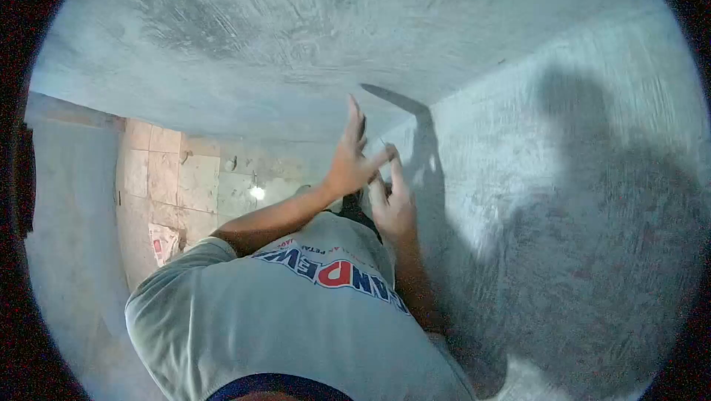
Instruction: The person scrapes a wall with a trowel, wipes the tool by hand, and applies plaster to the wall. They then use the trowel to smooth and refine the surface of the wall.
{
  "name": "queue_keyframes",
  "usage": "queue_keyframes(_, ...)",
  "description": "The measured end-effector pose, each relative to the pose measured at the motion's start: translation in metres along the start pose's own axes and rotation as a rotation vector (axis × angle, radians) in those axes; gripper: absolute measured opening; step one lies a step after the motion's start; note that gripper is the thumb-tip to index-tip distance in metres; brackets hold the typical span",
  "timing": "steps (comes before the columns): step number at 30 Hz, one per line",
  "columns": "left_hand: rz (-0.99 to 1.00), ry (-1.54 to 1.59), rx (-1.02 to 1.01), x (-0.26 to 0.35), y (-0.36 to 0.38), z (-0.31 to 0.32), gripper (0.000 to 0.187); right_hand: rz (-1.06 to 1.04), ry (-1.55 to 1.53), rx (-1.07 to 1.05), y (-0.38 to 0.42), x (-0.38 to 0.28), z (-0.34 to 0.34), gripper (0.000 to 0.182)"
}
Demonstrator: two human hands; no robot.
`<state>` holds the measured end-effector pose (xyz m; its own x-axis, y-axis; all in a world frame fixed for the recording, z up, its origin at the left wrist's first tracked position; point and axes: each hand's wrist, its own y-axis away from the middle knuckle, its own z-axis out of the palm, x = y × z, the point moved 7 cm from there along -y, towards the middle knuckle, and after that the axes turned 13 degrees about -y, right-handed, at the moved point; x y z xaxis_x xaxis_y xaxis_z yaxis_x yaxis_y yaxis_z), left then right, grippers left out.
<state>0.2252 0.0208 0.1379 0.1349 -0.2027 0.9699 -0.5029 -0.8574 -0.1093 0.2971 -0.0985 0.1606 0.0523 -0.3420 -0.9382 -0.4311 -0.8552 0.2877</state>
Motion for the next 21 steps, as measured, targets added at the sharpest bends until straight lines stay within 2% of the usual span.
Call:
queue_keyframes(3,-0.019,0.028,0.058,-0.008,-0.01,-0.004,0.115,-0.234,0.165,0.044,-0.02,0.007,0.009,0.065)
queue_keyframes(5,-0.027,-0.013,0.099,-0.024,-0.015,-0.009,0.116,-0.07,0.14,-0.01,-0.041,0.003,0.019,0.066)
queue_keyframes(6,-0.025,-0.035,0.097,-0.024,-0.013,-0.008,0.116,-0.227,0.149,-0.042,-0.034,-0.008,0.017,0.067)
queue_keyframes(9,0.027,-0.045,0.009,-0.008,-0.005,0.008,0.118,-0.257,0.053,0.045,-0.005,0.003,-0.002,0.068)
queue_keyframes(11,0.054,-0.043,-0.003,0.002,-0.013,0.012,0.119,-0.316,0.156,0.144,-0.013,0.023,-0.014,0.07)
queue_keyframes(12,0.036,-0.036,0.002,-0.002,-0.022,0.01,0.12,-0.425,0.263,0.208,-0.018,0.008,-0.005,0.07)
queue_keyframes(14,0.012,-0.012,0.01,-0.005,-0.025,0.012,0.12,-0.306,0.329,0.195,-0.007,-0.026,-0.001,0.069)
queue_keyframes(17,-0.021,0.045,0.006,-0.006,-0.012,0.023,0.121,0.048,0.13,0.073,0.0,0.007,-0.016,0.07)
queue_keyframes(18,-0.019,0.048,-0.03,0.001,-0.008,0.03,0.122,-0.046,0.173,0.089,0.005,-0.006,-0.024,0.07)
queue_keyframes(21,0.026,-0.006,-0.06,0.013,-0.002,0.037,0.122,0.018,-0.058,0.117,0.02,0.006,-0.042,0.068)
